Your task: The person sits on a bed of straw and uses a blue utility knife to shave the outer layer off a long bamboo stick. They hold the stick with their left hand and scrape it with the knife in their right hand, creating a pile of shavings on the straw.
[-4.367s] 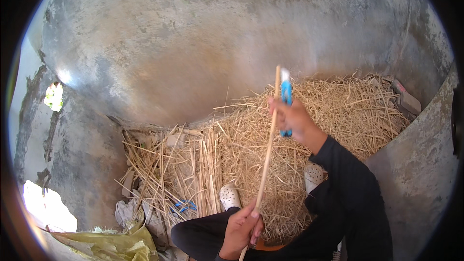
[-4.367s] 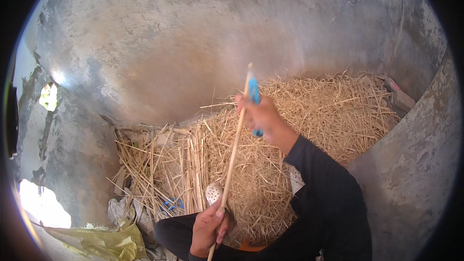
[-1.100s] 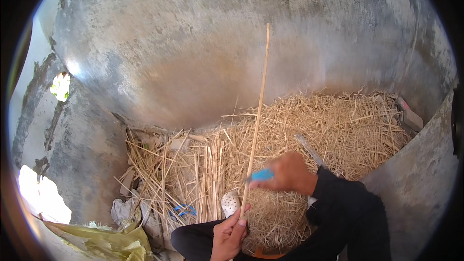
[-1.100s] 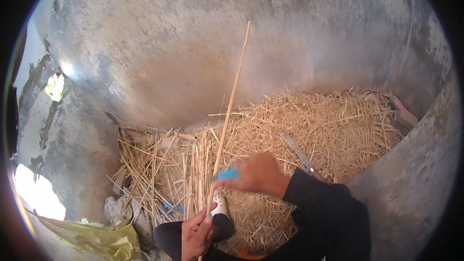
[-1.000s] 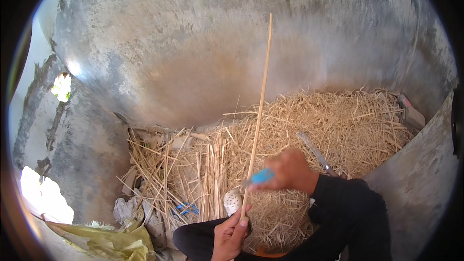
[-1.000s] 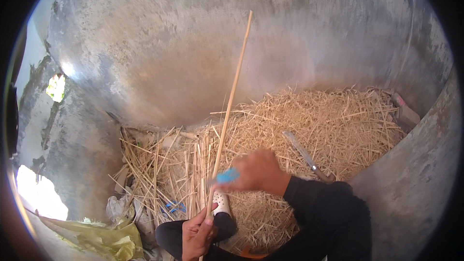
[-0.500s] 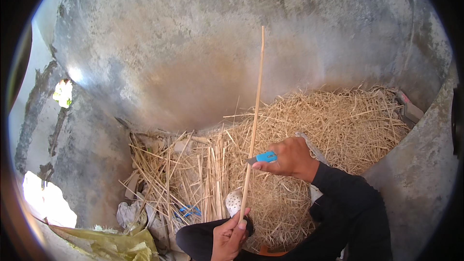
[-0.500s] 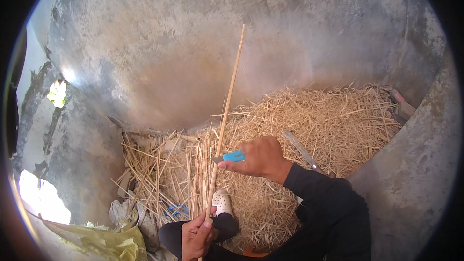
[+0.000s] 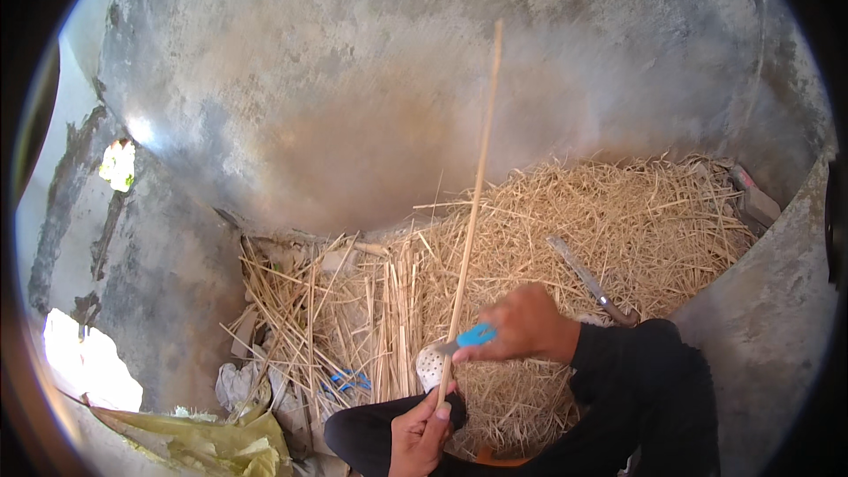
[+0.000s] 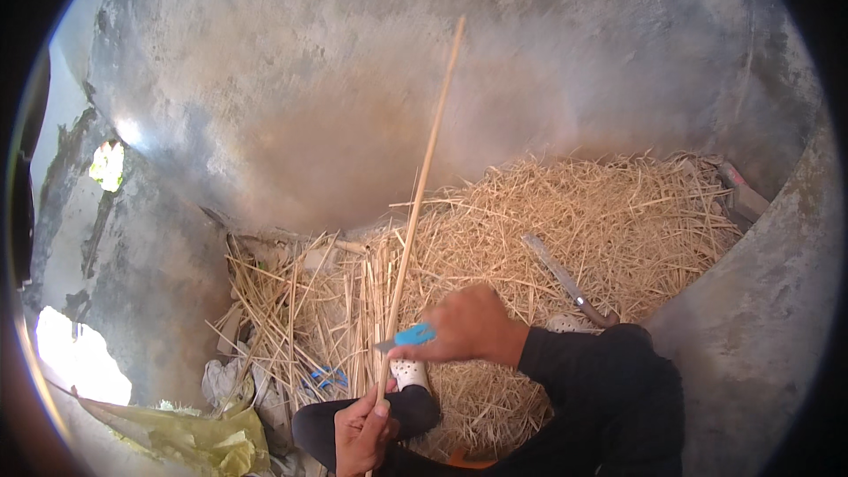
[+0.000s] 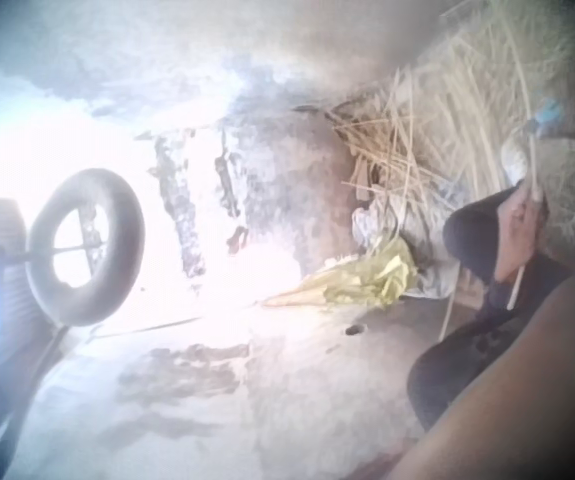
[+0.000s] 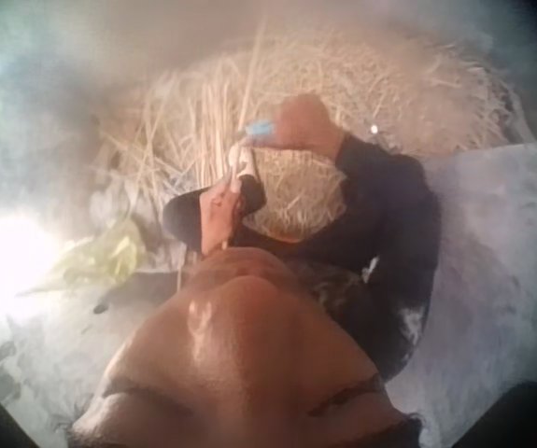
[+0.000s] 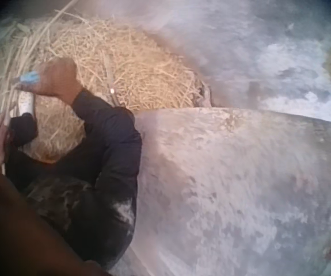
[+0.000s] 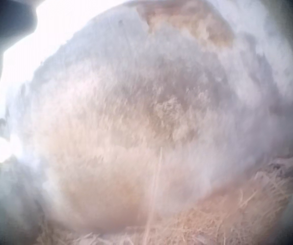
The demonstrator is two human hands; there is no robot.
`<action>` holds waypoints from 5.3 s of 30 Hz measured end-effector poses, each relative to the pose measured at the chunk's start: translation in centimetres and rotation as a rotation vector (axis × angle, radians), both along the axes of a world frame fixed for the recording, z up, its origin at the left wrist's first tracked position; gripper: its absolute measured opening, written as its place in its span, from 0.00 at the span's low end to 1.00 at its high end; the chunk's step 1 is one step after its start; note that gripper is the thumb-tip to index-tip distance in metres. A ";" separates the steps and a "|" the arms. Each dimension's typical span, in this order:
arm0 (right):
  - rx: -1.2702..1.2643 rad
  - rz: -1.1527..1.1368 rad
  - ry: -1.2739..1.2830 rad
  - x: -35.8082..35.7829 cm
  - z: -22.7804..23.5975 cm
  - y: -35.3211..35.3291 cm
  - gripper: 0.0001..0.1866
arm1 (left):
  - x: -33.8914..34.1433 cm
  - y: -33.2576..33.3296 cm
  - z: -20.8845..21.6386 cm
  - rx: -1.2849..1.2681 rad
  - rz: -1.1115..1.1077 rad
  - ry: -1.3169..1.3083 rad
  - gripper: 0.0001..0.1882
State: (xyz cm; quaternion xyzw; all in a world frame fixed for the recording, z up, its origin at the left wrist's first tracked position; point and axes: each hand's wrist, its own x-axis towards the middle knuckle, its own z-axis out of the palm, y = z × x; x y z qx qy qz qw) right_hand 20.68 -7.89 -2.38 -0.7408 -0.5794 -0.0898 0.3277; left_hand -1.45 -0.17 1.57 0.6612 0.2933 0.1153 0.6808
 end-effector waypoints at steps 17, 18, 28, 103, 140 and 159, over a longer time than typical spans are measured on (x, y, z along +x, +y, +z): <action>0.003 -0.013 -0.063 0.1 0.7 -0.1 0.42 | 0.7 0.6 -0.1 -0.408 0.018 -0.188 0.21; 0.028 -0.068 -0.097 0.8 0.6 -0.1 0.42 | 0.6 0.3 -0.1 -0.412 0.036 -0.195 0.21; -0.030 -0.269 -0.075 5.1 1.7 0.0 0.43 | 1.6 -0.2 0.4 -0.289 0.027 -0.128 0.21; 0.000 -0.790 0.286 16.9 -0.5 -4.7 0.41 | -4.4 0.8 0.7 -0.100 -0.307 0.060 0.19; -0.270 -0.157 0.027 1.6 -0.5 0.6 0.47 | -0.7 0.3 0.5 0.680 -0.139 0.057 0.18; 0.036 -0.151 -0.067 4.9 0.0 -0.2 0.41 | -2.1 -0.5 -0.5 0.712 -0.122 -0.049 0.16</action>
